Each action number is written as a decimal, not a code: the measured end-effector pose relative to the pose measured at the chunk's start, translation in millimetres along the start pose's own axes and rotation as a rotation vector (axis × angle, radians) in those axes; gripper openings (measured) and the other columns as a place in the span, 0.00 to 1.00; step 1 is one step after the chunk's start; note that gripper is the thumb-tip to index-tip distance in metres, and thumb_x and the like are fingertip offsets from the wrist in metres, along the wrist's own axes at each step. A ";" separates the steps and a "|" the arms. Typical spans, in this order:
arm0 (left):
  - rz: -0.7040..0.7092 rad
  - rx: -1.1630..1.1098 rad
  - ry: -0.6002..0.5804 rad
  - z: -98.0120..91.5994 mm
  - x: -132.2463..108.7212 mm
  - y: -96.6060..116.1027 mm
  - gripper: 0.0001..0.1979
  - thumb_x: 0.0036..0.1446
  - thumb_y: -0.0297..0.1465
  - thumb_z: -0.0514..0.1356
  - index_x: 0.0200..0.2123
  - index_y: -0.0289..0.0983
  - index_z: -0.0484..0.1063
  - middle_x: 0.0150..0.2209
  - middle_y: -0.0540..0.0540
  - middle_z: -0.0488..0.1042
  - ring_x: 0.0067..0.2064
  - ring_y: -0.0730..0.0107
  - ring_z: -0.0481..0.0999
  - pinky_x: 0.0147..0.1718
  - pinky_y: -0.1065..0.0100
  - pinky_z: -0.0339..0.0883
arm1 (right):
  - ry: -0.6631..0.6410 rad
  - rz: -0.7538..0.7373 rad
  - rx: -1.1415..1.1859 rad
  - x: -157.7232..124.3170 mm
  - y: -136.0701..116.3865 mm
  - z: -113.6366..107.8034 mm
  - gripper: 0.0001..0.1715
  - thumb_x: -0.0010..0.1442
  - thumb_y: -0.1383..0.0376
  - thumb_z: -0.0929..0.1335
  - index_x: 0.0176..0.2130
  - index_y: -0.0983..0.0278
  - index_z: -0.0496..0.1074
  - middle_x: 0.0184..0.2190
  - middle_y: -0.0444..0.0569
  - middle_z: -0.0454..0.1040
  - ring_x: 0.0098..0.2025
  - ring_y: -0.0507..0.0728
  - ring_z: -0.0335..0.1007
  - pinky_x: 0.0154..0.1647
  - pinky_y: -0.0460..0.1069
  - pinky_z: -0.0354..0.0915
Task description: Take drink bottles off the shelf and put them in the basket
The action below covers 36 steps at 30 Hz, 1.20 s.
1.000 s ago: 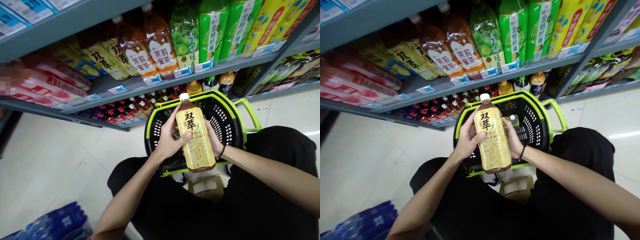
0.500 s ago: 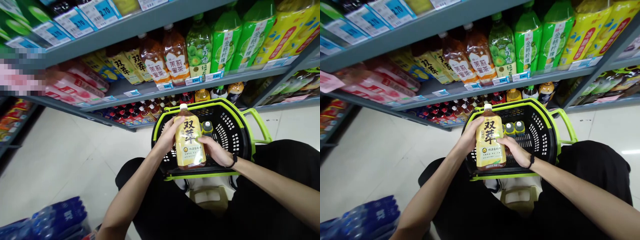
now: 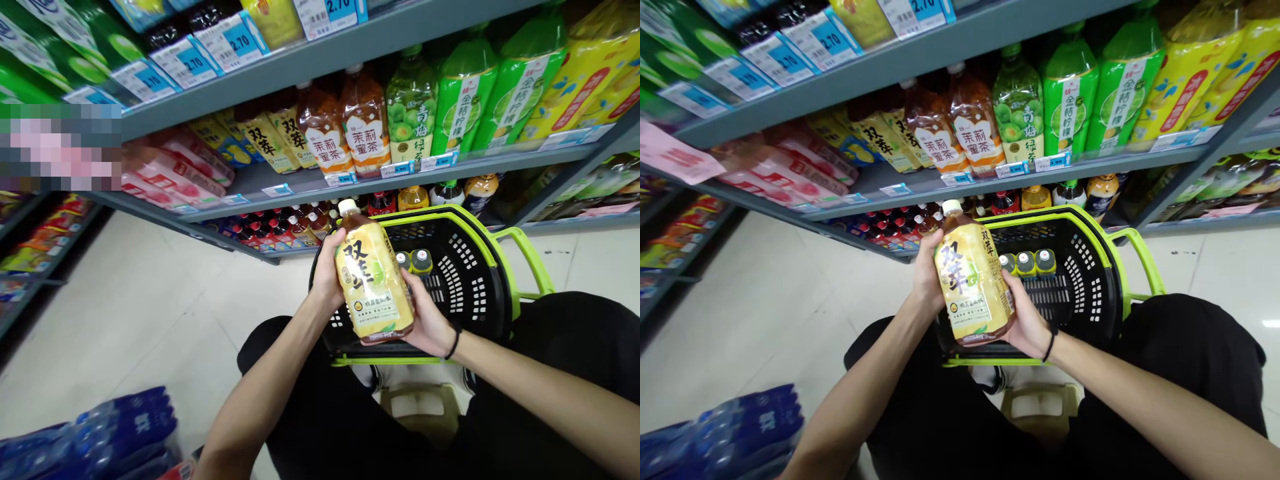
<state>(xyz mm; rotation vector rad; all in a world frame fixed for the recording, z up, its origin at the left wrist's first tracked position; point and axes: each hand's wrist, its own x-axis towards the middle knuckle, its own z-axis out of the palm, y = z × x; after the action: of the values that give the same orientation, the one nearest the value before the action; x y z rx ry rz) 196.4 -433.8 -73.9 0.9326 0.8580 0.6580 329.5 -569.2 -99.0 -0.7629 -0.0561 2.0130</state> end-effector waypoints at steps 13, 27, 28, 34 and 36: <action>0.090 -0.159 0.049 12.1 7.2 5.9 0.29 0.46 0.54 0.75 0.42 0.38 0.82 0.43 0.43 0.86 0.51 0.50 0.85 0.53 0.57 0.79 | 0.073 -0.279 -0.371 -7.4 -1.6 -7.7 0.45 0.58 0.37 0.76 0.61 0.63 0.76 0.56 0.55 0.82 0.57 0.65 0.80 0.61 0.58 0.74; 0.092 -0.093 0.050 4.1 5.3 4.6 0.26 0.53 0.51 0.69 0.46 0.37 0.83 0.38 0.46 0.86 0.37 0.62 0.84 0.37 0.65 0.78 | 0.053 -0.294 -0.435 -3.5 0.8 -14.7 0.43 0.59 0.35 0.74 0.58 0.61 0.80 0.60 0.53 0.80 0.64 0.66 0.75 0.71 0.63 0.65; 0.086 -0.080 0.048 4.4 4.6 4.8 0.27 0.54 0.52 0.69 0.47 0.37 0.83 0.39 0.45 0.86 0.38 0.61 0.84 0.39 0.64 0.78 | 0.063 -0.287 -0.434 -3.4 1.1 -15.3 0.44 0.58 0.34 0.74 0.59 0.61 0.79 0.60 0.53 0.80 0.63 0.67 0.76 0.71 0.63 0.66; 0.099 -0.059 -0.003 9.8 -2.4 10.3 0.27 0.58 0.53 0.65 0.48 0.37 0.83 0.48 0.41 0.85 0.51 0.52 0.83 0.51 0.57 0.77 | 0.070 -0.227 -0.268 -4.9 1.7 -14.4 0.47 0.56 0.32 0.74 0.60 0.60 0.79 0.56 0.53 0.83 0.64 0.68 0.75 0.71 0.63 0.65; 0.109 -0.057 -0.050 11.3 -6.1 14.0 0.27 0.59 0.52 0.64 0.49 0.36 0.83 0.51 0.41 0.84 0.55 0.50 0.82 0.55 0.55 0.75 | 0.043 -0.200 -0.190 -6.0 0.5 -12.6 0.50 0.56 0.30 0.72 0.62 0.59 0.77 0.56 0.53 0.83 0.64 0.69 0.75 0.70 0.64 0.66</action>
<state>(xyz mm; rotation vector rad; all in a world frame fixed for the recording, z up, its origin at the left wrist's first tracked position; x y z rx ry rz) 201.3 -436.9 -55.9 0.9449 0.7444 0.7462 338.1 -577.5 -106.3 -0.8838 -0.2911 1.8176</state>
